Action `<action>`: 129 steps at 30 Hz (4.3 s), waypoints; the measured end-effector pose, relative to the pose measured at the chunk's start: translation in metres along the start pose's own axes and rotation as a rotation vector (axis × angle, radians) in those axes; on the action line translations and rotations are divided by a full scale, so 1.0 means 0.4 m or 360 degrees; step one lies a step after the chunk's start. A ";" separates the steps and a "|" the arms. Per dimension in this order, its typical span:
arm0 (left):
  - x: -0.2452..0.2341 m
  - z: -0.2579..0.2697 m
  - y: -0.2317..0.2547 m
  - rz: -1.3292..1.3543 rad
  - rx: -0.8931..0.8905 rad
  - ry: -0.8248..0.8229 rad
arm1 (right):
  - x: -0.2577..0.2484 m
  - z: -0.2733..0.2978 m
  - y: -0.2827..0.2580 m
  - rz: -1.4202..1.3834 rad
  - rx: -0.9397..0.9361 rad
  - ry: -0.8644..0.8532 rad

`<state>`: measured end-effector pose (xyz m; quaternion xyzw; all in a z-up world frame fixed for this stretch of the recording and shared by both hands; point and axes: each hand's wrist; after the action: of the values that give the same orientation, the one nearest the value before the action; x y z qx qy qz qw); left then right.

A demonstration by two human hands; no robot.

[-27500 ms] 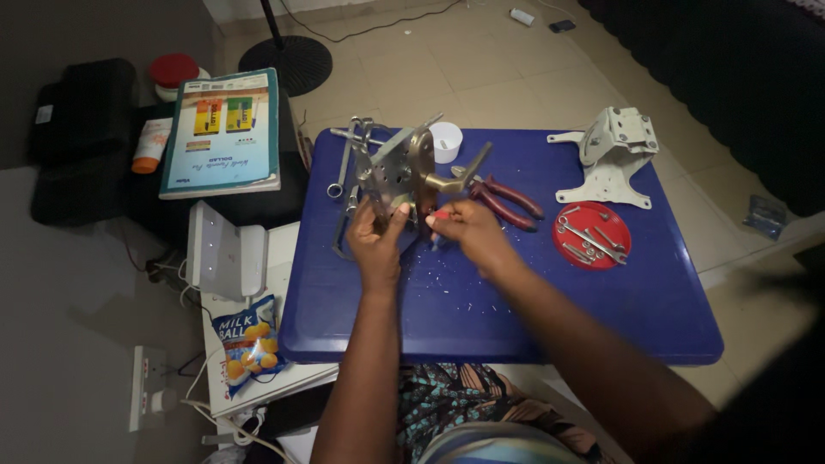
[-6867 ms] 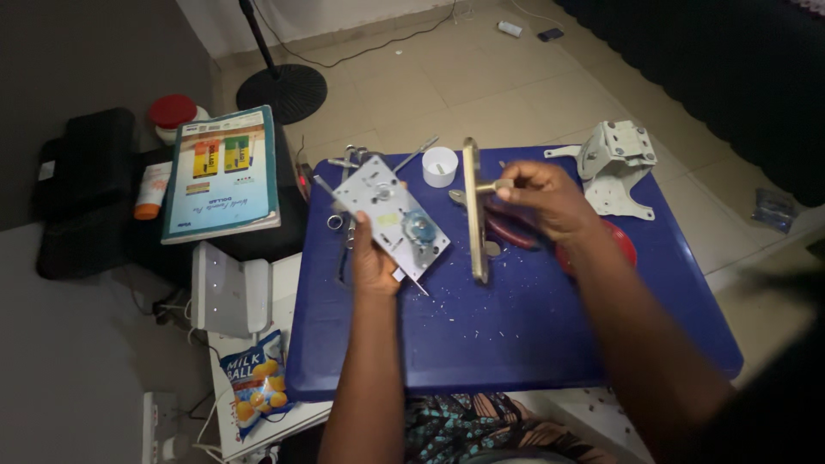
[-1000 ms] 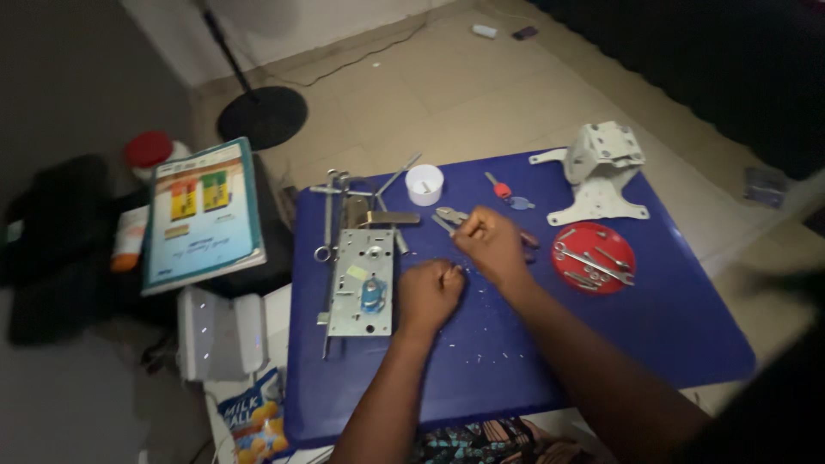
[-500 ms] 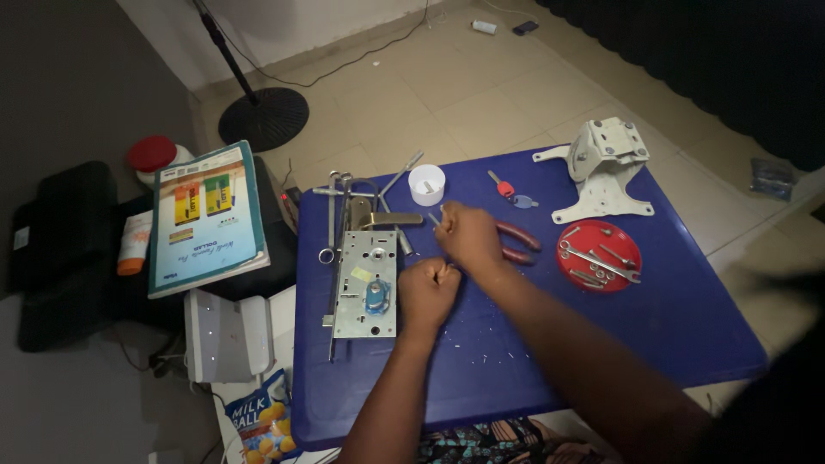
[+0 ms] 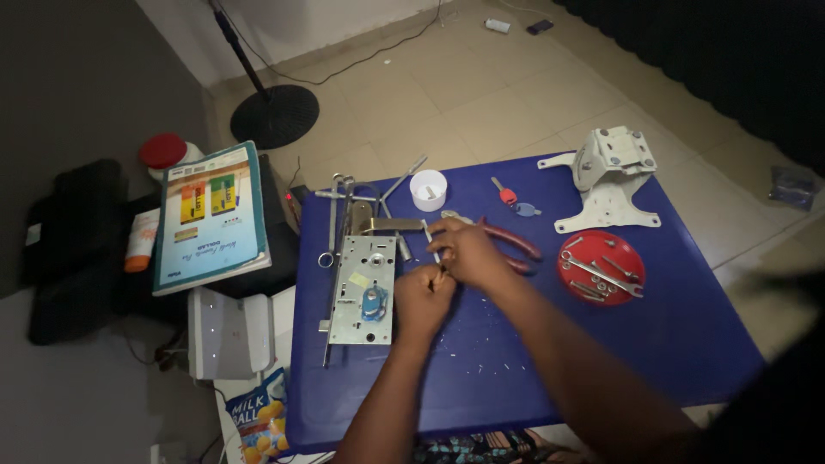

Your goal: The person assembles a door lock mechanism by hand, inserting a metal rod and a handle into a baseplate, and then attaches the assembly to a white bracket using screws.

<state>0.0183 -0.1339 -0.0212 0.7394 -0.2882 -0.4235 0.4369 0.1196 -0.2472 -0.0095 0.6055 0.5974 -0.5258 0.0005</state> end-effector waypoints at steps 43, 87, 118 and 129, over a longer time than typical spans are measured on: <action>-0.009 0.001 0.045 0.0408 -0.0224 -0.0185 | -0.190 -0.016 -0.084 0.0004 0.0131 0.0727; 0.011 0.007 0.024 0.0077 -0.0278 -0.0233 | -0.429 0.111 0.277 0.0622 0.0536 0.1427; 0.058 -0.058 0.091 0.1292 -0.0335 -0.0506 | -0.240 0.025 0.057 -0.2552 0.0272 0.0652; 0.059 -0.013 0.065 0.1636 -0.0232 -0.0648 | -0.176 0.035 0.006 -0.2490 0.0412 0.0407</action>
<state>0.0325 -0.1625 -0.0055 0.3748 -0.6603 -0.3090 0.5727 0.1312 -0.3075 0.0276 0.0621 0.7782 -0.3655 -0.5069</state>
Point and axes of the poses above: each hand's wrist, its own z-axis away from the middle knuckle, its own x-axis out of the palm, y = z × x, and after that the axes turned 8 degrees about -x, right-handed
